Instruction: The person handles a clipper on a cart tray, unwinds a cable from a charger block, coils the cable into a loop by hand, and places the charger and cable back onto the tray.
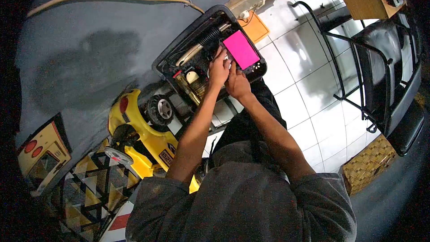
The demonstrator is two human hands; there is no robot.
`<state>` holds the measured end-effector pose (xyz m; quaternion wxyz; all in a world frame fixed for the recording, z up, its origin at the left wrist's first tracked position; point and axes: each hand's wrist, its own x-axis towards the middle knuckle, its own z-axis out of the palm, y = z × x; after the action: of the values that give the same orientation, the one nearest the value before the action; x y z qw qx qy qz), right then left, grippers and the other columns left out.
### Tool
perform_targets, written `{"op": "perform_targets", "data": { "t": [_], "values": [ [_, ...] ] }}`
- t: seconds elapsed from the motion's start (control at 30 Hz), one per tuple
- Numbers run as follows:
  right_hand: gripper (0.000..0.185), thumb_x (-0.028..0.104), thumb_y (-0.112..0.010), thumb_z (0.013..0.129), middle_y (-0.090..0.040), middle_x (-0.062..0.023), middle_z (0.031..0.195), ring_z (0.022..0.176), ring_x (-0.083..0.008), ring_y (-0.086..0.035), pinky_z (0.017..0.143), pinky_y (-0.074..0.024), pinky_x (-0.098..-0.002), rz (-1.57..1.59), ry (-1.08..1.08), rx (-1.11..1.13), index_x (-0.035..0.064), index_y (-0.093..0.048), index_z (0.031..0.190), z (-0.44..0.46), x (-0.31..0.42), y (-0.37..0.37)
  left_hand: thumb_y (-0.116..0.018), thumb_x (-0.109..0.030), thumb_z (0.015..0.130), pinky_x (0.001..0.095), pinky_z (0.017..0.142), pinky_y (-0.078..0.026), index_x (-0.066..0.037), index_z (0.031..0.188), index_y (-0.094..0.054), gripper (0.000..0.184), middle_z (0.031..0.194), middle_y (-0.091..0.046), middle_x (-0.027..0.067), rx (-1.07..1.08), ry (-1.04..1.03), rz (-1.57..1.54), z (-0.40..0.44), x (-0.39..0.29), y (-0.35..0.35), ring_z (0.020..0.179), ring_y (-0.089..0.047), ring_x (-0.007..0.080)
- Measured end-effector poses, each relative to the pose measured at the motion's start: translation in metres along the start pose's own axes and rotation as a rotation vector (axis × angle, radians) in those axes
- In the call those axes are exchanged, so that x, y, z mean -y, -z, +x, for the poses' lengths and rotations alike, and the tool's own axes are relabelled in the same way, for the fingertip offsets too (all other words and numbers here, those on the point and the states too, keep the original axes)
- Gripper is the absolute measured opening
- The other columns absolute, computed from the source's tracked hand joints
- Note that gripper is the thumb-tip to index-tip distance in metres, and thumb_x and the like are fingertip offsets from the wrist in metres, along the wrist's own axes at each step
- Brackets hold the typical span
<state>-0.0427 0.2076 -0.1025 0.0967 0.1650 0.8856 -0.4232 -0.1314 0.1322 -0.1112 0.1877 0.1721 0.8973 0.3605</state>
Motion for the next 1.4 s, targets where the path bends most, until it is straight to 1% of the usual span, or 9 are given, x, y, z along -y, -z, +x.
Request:
{"op": "perform_targets", "data": {
  "t": [0.17,0.23,0.37,0.57,0.7,1.07,1.23,1.3,1.4],
  "values": [
    [0.060,0.014,-0.055,0.081,-0.057,-0.0343,0.101,0.084,-0.0482,-0.059,0.075,-0.0486,-0.0529,-0.069,0.157,-0.200,-0.0049,-0.029,0.132,0.004,-0.018,-0.022,-0.062,-0.007,0.083,0.0401,0.094,-0.044,-0.004,0.129,-0.047,0.048,0.140,-0.040,0.0153,0.061,0.099,-0.101,0.002,0.007,0.003,0.121,-0.047,0.0334],
    [0.043,0.015,-0.054,0.082,-0.061,-0.0289,0.088,0.077,-0.0459,-0.061,0.068,-0.0501,-0.0526,-0.050,-0.106,0.003,0.0003,-0.042,0.121,0.003,-0.013,-0.013,-0.063,-0.007,0.082,0.0408,0.093,-0.045,-0.005,0.129,-0.046,0.050,0.137,-0.043,0.0163,0.008,0.038,-0.039,-0.004,0.008,0.002,0.118,-0.049,0.0338],
    [0.023,0.017,-0.055,0.083,-0.062,-0.0262,0.076,0.072,-0.0450,-0.061,0.064,-0.0507,-0.0516,-0.109,-0.227,-0.056,0.0014,-0.055,0.099,0.006,-0.019,-0.024,-0.068,-0.008,0.079,0.0426,0.089,-0.046,-0.005,0.128,-0.047,0.054,0.133,-0.046,0.0195,-0.061,-0.037,-0.005,-0.004,0.009,0.001,0.115,-0.052,0.0349],
    [0.024,0.019,-0.060,0.081,-0.063,-0.0258,0.077,0.074,-0.0449,-0.062,0.062,-0.0510,-0.0503,0.001,-0.172,-0.040,-0.0013,-0.058,0.093,0.011,-0.013,-0.020,-0.070,-0.003,0.074,0.0439,0.100,-0.038,-0.002,0.126,-0.047,0.056,0.133,-0.045,0.0212,-0.063,0.032,-0.014,-0.005,-0.003,-0.008,0.122,-0.044,0.0376],
    [0.028,0.020,-0.061,0.080,-0.063,-0.0261,0.078,0.074,-0.0438,-0.063,0.062,-0.0512,-0.0494,-0.012,-0.208,-0.012,-0.0019,-0.059,0.096,0.011,-0.016,-0.034,-0.069,-0.002,0.075,0.0433,0.100,-0.038,-0.001,0.125,-0.048,0.055,0.132,-0.045,0.0226,-0.022,0.115,-0.006,-0.005,-0.018,-0.003,0.122,-0.043,0.0388],
    [0.032,0.022,-0.059,0.080,-0.063,-0.0251,0.083,0.081,-0.0459,-0.061,0.070,-0.0507,-0.0504,-0.040,-0.187,0.118,-0.0014,-0.056,0.103,0.015,-0.020,-0.040,-0.072,0.003,0.065,0.0434,0.086,-0.045,-0.003,0.115,-0.053,0.053,0.109,-0.055,0.0199,-0.058,-0.030,0.072,-0.006,-0.004,-0.009,0.104,-0.052,0.0385],
    [0.035,0.023,-0.062,0.078,-0.062,-0.0253,0.088,0.083,-0.0445,-0.061,0.071,-0.0501,-0.0502,0.135,-0.141,0.050,-0.0011,-0.057,0.102,0.010,-0.032,-0.044,-0.074,-0.002,0.065,0.0435,0.088,-0.044,-0.001,0.114,-0.054,0.053,0.111,-0.054,0.0212,-0.016,-0.097,0.023,-0.006,-0.006,-0.001,0.106,-0.052,0.0389],
    [0.036,0.023,-0.063,0.077,-0.062,-0.0252,0.090,0.083,-0.0440,-0.061,0.071,-0.0500,-0.0497,0.128,-0.141,0.066,-0.0010,-0.057,0.103,0.009,-0.033,-0.044,-0.074,-0.005,0.067,0.0439,0.091,-0.043,0.000,0.115,-0.054,0.053,0.118,-0.053,0.0228,0.109,0.064,-0.049,-0.006,-0.006,0.000,0.110,-0.050,0.0397],
    [0.029,0.017,-0.058,0.077,-0.063,-0.0251,0.077,0.075,-0.0414,-0.063,0.064,-0.0497,-0.0478,0.134,0.035,-0.080,0.0006,-0.058,0.101,0.005,-0.035,-0.044,-0.072,-0.009,0.072,0.0437,0.091,-0.043,0.000,0.117,-0.052,0.050,0.118,-0.053,0.0222,-0.046,-0.079,0.058,-0.012,-0.005,-0.004,0.108,-0.051,0.0392]
  ]
}}
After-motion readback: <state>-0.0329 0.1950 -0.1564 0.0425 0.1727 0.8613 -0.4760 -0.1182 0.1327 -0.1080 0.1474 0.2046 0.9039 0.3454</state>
